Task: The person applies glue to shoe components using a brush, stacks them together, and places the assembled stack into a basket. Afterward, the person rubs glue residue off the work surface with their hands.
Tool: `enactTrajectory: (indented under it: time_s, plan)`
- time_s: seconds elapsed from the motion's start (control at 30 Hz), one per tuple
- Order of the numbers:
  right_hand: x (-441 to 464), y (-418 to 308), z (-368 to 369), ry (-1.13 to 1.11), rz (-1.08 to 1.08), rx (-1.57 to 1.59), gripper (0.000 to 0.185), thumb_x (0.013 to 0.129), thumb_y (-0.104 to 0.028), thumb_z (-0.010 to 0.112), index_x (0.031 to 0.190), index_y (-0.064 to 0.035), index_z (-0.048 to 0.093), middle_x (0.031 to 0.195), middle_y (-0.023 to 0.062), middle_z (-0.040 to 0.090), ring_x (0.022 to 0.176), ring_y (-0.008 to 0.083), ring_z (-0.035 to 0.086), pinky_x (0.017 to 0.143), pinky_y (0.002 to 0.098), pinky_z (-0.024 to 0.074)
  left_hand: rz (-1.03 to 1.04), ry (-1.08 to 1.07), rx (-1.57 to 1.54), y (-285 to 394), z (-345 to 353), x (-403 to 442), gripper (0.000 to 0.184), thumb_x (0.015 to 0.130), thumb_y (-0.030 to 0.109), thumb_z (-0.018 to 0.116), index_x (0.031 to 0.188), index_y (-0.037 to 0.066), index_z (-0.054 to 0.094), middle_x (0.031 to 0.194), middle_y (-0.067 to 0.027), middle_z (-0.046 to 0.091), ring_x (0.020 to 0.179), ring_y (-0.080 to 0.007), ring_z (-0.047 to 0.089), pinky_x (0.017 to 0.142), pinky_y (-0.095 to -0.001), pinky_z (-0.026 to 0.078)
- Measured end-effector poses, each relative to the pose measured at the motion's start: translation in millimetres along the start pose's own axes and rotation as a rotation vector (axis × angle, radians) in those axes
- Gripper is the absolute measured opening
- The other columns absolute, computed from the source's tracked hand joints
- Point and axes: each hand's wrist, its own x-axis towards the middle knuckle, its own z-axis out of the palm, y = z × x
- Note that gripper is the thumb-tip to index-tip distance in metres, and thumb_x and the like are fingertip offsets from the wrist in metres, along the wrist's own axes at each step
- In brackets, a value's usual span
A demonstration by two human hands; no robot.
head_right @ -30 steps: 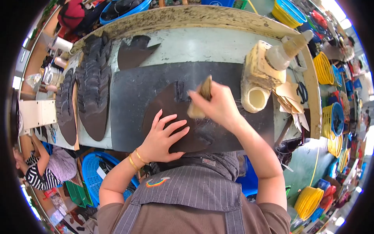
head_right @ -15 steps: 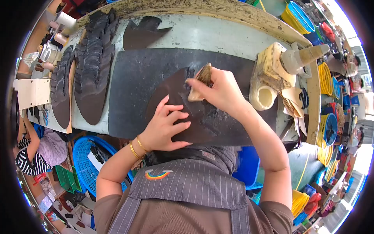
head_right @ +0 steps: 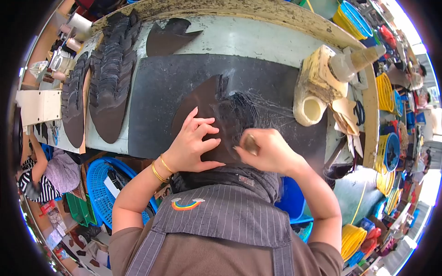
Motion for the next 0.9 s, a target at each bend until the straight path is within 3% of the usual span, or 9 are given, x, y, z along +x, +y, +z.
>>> enactTrajectory:
  time_s: [0.03,0.13,0.2,0.27,0.33,0.47,0.73,0.87,0.9]
  plan:
    - [-6.8,-0.4,-9.6,-0.048,0.076,0.023,0.015,0.083,-0.011,0.072,0.079,-0.0008,0.063,0.069,0.0084,0.065,0.059,0.0109,0.063,0.053,0.0236,0.0477,0.004,0.011,-0.003,-0.5,0.5,0.2,0.044,0.064,0.041,0.084,0.089,0.01,0.065,0.107,-0.0068,0.055,0.118,-0.0306,0.05,0.111,-0.0626,0.025]
    - [3.7,-0.2,-33.9,0.269,0.142,0.331,0.011,0.085,-0.006,0.071,0.084,0.0001,0.062,0.077,0.0022,0.066,0.066,0.0061,0.061,0.057,0.0222,0.048,-0.002,0.004,-0.02,-0.7,-2.6,1.7,0.044,0.064,0.042,0.084,0.089,0.01,0.065,0.107,-0.007,0.055,0.117,-0.031,0.051,0.11,-0.0628,0.025]
    - [37.8,-7.1,-40.0,0.351,-0.092,0.393,0.008,0.087,-0.002,0.067,0.088,0.001,0.061,0.085,0.0027,0.063,0.079,0.006,0.06,0.067,0.0235,0.0496,-0.004,0.003,-0.035,-1.8,-2.9,2.6,0.044,0.066,0.043,0.082,0.089,0.01,0.064,0.106,-0.0076,0.054,0.117,-0.0315,0.05,0.108,-0.0629,0.026]
    - [82.6,-2.6,-33.6,0.402,-0.372,0.177,0.008,0.084,0.0,0.068,0.089,0.0,0.061,0.083,0.005,0.063,0.078,0.0101,0.062,0.07,0.0261,0.0507,-0.007,-0.015,-0.039,-1.5,-5.5,3.8,0.045,0.066,0.044,0.082,0.089,0.009,0.064,0.106,-0.008,0.054,0.117,-0.0314,0.05,0.108,-0.0638,0.027]
    - [116.8,2.2,-20.6,0.425,-0.429,0.05,0.011,0.081,0.001,0.068,0.089,-0.0011,0.061,0.084,0.0082,0.064,0.075,0.0155,0.064,0.069,0.0274,0.0512,0.0,-0.001,-0.042,-1.5,-5.0,3.5,0.044,0.067,0.045,0.08,0.087,0.009,0.064,0.106,-0.0086,0.055,0.116,-0.0314,0.05,0.108,-0.0639,0.026]
    - [116.2,4.9,-20.3,0.051,-0.41,0.031,0.011,0.078,-0.005,0.071,0.083,-0.0021,0.061,0.08,0.01,0.064,0.073,0.0201,0.065,0.067,0.0309,0.0511,-0.025,0.008,-0.065,-4.5,-11.3,5.4,0.044,0.068,0.045,0.079,0.088,0.008,0.065,0.104,-0.0087,0.058,0.116,-0.0313,0.05,0.11,-0.0618,0.024]
    - [146.6,1.9,-44.6,0.42,-0.447,-0.091,0.011,0.082,-0.007,0.071,0.086,-0.0016,0.061,0.083,0.0122,0.064,0.072,0.024,0.066,0.061,0.0312,0.0525,-0.005,0.026,-0.101,-7.6,-7.4,3.0,0.042,0.069,0.045,0.078,0.085,0.009,0.063,0.104,-0.0074,0.057,0.116,-0.0311,0.051,0.11,-0.062,0.024]
    - [126.8,-14.3,-23.0,0.164,-0.55,-0.15,0.014,0.079,-0.004,0.071,0.085,-0.0019,0.059,0.081,0.0117,0.061,0.072,0.0282,0.063,0.063,0.0347,0.0511,-0.017,0.048,-0.074,-6.3,-3.5,1.6,0.043,0.068,0.045,0.078,0.085,0.009,0.063,0.104,-0.0069,0.056,0.116,-0.0309,0.05,0.111,-0.062,0.024]
    - [123.2,-6.6,-18.2,0.061,-0.547,-0.218,0.013,0.077,0.002,0.07,0.086,-0.0022,0.063,0.086,0.0107,0.065,0.076,0.0234,0.065,0.071,0.0314,0.0518,-0.007,0.053,-0.063,-6.7,-3.0,1.4,0.042,0.069,0.045,0.078,0.086,0.009,0.063,0.105,-0.0066,0.056,0.117,-0.0302,0.049,0.111,-0.0617,0.024]
